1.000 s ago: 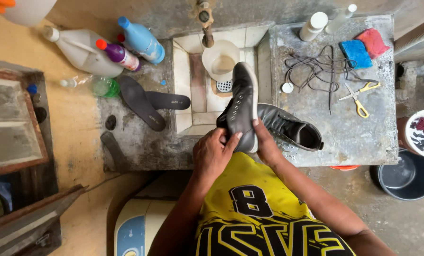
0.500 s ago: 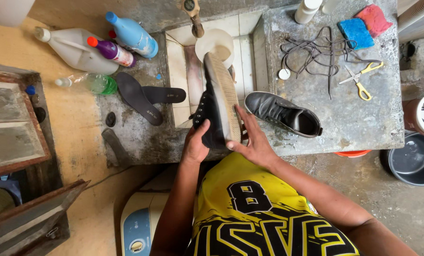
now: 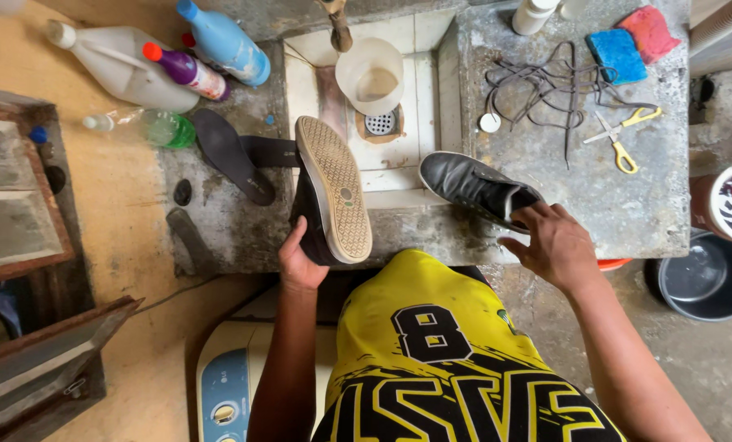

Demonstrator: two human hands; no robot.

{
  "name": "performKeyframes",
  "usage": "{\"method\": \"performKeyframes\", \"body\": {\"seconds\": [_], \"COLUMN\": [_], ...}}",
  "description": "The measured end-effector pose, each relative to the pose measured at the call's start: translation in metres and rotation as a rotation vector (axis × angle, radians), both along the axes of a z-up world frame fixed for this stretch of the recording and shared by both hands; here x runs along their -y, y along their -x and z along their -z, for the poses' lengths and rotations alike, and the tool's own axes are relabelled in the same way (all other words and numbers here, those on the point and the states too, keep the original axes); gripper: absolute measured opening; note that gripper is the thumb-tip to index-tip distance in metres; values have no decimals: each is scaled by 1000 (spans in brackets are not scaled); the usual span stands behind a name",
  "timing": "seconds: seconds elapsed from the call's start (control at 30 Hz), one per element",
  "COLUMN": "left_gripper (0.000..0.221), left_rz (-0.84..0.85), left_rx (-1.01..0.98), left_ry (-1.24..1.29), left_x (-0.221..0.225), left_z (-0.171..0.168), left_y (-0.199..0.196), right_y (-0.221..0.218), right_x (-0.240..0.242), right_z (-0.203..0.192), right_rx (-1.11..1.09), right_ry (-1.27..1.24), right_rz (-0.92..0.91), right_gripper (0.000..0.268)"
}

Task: The person unlaces a pair of black shoes, removes the insoles, and handles the laces and shoes individually while working at a bench near a sink.

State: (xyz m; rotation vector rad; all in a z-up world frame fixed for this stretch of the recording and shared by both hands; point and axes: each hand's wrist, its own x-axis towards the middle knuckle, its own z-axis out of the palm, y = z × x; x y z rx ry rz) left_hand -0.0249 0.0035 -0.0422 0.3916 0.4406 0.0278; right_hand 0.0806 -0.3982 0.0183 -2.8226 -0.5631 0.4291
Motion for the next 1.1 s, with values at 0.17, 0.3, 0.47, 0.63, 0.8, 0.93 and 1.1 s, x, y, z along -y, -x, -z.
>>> {"method": "performKeyframes", "body": {"seconds": [0.17,0.3,0.47,0.63,0.8,0.93,1.1], "left_gripper": [56,50,50,47,48,53,63], "left_rz": [121,306,681,619,631,755,839], "left_rx": [-412,-436,-661,-606,-726,-785,-883], "left_ry": [-505,-1125,-1703,-2043,-2070,-1860,-1580], "left_x": [-14,-12,-14,-3,-1,0,-10], "left_z": [24,36,29,31,58,84,79], "left_y": [2,10,30,56,62,64,47], "right_y": [16,7,13,14,-6,-41,-86], "right_x": [14,46,118,132,97,67,45], "right_z": [47,55,39,22,-24,-28,-9], "right_rx": [81,89,127,126,244,47,-8], "right_ry": [232,318,200,229,-12,-361,-495], "right_rz": [-113,-124,80,46,222,414,326], "right_gripper": [25,21,20,29,33,30,28]}}
